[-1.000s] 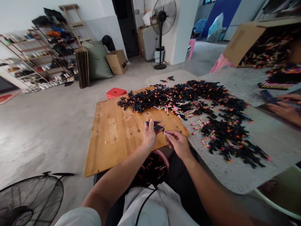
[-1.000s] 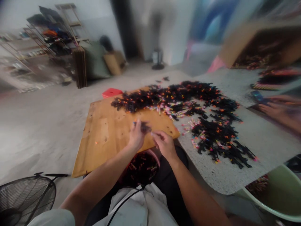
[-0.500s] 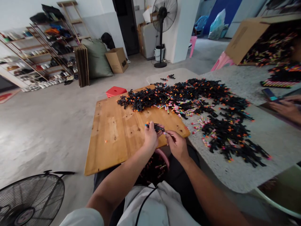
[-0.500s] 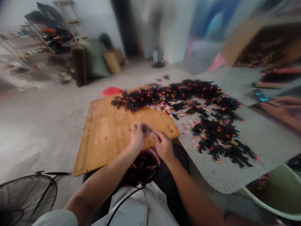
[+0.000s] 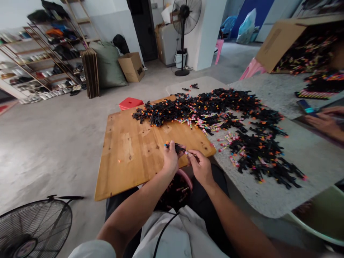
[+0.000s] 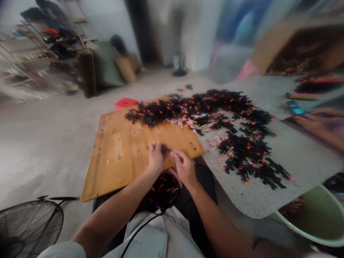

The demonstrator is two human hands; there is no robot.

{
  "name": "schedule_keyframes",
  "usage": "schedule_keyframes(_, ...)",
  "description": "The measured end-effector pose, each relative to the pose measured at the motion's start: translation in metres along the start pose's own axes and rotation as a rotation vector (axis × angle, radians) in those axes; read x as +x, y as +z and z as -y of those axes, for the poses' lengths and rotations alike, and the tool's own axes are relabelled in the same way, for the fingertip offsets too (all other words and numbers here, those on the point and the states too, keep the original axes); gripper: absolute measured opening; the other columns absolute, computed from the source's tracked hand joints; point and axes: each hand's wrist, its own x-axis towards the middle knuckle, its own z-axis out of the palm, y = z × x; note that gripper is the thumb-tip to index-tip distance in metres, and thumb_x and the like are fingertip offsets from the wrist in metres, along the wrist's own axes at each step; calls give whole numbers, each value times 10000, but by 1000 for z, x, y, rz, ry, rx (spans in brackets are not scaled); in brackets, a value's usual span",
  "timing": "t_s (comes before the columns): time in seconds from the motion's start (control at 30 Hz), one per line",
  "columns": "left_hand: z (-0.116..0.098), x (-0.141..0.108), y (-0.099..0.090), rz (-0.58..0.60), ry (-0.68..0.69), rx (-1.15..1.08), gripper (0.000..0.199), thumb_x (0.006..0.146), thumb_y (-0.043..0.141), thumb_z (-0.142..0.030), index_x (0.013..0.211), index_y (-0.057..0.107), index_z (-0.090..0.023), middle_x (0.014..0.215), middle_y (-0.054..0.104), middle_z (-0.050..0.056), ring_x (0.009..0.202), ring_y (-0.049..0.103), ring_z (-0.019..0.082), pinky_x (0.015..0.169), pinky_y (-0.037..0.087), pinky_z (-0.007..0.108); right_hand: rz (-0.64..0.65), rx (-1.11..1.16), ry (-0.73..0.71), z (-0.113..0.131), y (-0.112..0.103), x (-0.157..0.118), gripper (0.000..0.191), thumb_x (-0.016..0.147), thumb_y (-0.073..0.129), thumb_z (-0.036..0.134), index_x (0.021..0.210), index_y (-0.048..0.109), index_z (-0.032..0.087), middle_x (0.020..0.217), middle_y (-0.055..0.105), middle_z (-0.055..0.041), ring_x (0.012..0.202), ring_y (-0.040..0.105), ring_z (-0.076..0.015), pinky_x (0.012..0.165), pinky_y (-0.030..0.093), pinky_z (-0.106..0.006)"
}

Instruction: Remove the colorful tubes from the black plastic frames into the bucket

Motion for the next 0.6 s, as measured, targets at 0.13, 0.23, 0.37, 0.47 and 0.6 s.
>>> schedule_keyframes(0.13, 1, 1, -6, 111, -97, -175, 341, 927, 692, -497, 879, 601, -173, 765, 704, 25, 662, 692, 126, 614, 528, 207, 41, -149, -297, 7, -2, 0, 222, 1038, 544, 276, 1160, 723, 229, 1061, 779, -92, 988, 743, -226, 906, 597, -357)
schedule_keyframes(0.23, 3, 2, -16, 201, -178, -211, 464, 924, 652, -631, 943, 628, -168, 889, 728, 78, 796, 730, 170, 693, 576, 250, 110, -265, -498, 11, -8, 1, 273, 1034, 521, 171, 1240, 688, 235, 1103, 769, -102, 1049, 731, -228, 982, 580, -383)
schedule_keyframes(0.37, -8, -1, -43, 125, 220, 150, 556, 923, 649, -630, 1275, 577, -205, 1288, 670, 143, 1212, 661, 257, 1030, 536, 426, 115, -360, -607, 11, -19, 2, 344, 1021, 532, 110, 1327, 640, 224, 1149, 760, -105, 1084, 721, -229, 1011, 579, -396)
schedule_keyframes(0.47, -35, -7, -65, 166, 904, 677, 528, 944, 668, -448, 1407, 523, -240, 1500, 533, 145, 1443, 472, 300, 1219, 342, 538, 119, -357, -650, 12, -26, 1, 381, 1015, 542, 87, 1362, 621, 220, 1183, 755, -104, 1103, 718, -224, 1030, 576, -393)
schedule_keyframes(0.6, -71, -17, -72, 611, 1309, 1331, 385, 964, 625, -320, 1340, 615, -240, 1447, 601, 117, 1495, 408, 339, 1277, 134, 646, 167, -322, -653, 12, -29, -2, 413, 1014, 546, 87, 1398, 604, 226, 1210, 749, -106, 1127, 712, -221, 1039, 575, -393)
